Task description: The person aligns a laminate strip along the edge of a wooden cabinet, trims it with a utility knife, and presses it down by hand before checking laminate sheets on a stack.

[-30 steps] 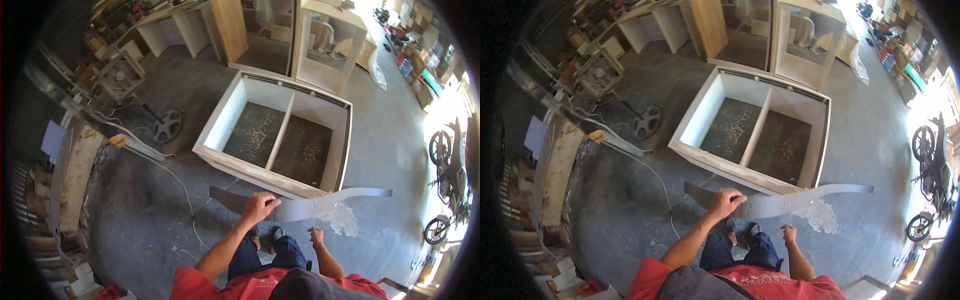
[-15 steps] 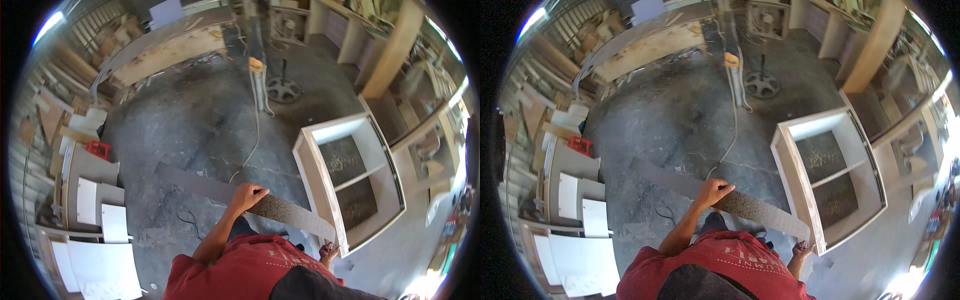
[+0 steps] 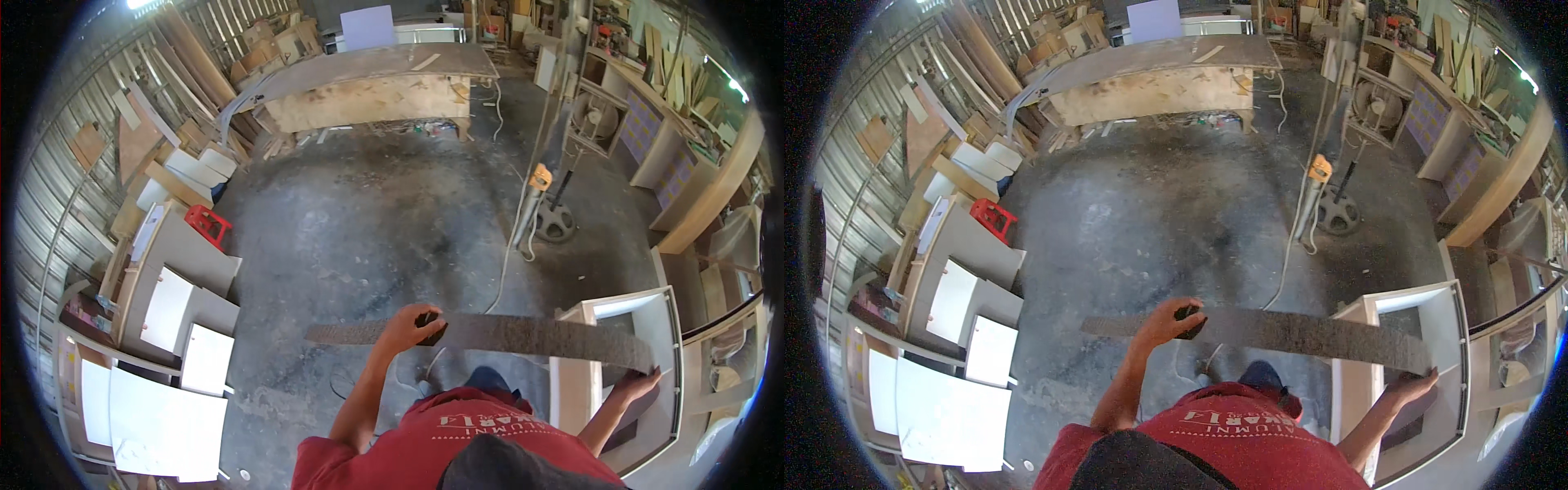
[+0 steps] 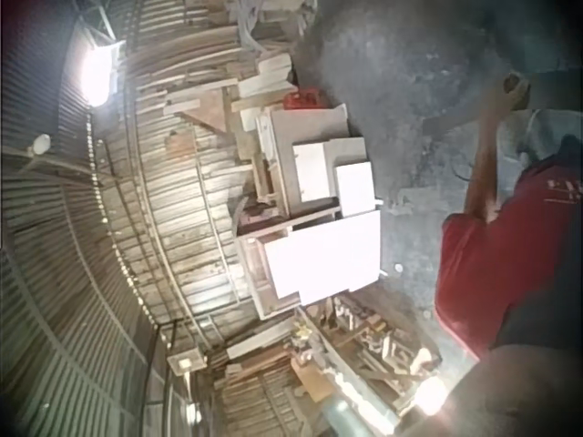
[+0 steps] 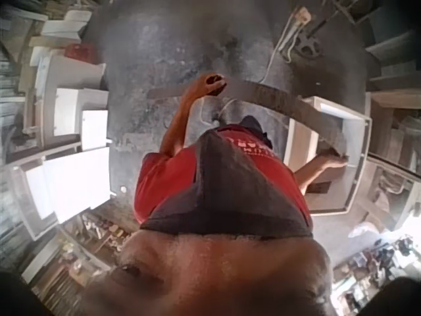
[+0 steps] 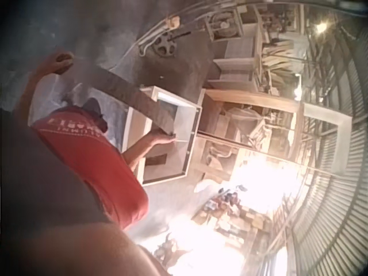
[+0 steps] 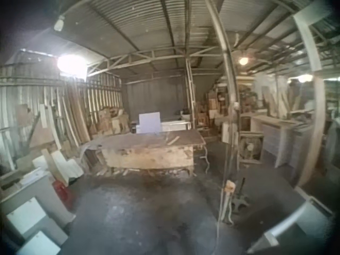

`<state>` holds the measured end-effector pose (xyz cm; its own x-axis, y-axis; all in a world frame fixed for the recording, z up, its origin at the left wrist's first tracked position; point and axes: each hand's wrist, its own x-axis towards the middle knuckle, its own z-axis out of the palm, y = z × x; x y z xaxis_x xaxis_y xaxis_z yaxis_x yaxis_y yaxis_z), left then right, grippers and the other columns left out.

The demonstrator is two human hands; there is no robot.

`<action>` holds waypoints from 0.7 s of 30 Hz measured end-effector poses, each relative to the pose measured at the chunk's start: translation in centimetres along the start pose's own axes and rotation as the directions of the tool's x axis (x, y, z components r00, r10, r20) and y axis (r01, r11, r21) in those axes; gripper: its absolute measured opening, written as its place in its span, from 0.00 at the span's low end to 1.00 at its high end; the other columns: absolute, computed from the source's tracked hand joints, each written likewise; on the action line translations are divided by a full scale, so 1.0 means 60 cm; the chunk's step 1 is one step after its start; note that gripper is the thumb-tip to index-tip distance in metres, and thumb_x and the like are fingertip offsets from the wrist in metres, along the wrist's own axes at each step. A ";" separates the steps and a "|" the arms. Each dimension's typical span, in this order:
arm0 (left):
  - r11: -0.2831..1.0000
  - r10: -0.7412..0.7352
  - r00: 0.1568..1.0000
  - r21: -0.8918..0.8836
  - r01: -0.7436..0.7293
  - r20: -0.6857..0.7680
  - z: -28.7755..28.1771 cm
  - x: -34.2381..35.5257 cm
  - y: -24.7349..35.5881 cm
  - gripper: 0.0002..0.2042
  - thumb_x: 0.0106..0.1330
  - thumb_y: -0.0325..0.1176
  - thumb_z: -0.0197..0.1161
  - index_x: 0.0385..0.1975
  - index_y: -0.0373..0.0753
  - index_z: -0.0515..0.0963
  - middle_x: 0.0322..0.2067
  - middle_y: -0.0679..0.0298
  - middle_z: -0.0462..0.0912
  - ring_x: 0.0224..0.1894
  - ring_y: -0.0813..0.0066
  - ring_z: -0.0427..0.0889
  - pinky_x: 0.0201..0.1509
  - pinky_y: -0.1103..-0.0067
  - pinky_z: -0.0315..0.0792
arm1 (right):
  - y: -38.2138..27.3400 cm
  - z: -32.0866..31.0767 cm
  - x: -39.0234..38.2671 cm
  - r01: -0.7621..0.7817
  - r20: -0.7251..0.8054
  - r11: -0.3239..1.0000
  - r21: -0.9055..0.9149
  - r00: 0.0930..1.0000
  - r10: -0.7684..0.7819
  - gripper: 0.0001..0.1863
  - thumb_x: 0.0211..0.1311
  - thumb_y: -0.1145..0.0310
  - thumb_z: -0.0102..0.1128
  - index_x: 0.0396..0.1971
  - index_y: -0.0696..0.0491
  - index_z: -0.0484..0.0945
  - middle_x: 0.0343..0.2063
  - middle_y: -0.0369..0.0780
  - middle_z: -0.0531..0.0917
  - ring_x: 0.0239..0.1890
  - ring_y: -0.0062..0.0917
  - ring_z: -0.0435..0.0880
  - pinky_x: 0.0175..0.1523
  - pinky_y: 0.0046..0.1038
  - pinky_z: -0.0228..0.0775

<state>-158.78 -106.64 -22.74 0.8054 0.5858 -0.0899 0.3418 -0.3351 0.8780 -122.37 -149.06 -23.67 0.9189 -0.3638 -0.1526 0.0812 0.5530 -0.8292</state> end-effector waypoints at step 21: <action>0.886 -0.081 0.351 0.094 0.453 -0.933 -0.625 0.243 -0.319 0.13 0.61 0.36 0.67 0.38 0.33 0.81 0.42 0.52 0.82 0.49 0.57 0.79 0.56 0.69 0.69 | 0.707 0.850 -0.428 -0.822 0.114 0.384 -0.421 0.372 0.921 0.10 0.62 0.58 0.54 0.28 0.47 0.76 0.20 0.31 0.77 0.14 0.19 0.69 0.20 0.22 0.61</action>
<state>-171.72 -64.00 -23.22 -0.1965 0.9212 0.3359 0.7133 -0.1007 0.6936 -122.85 -78.01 -27.53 0.4604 0.4595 -0.7596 -0.8867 0.1960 -0.4188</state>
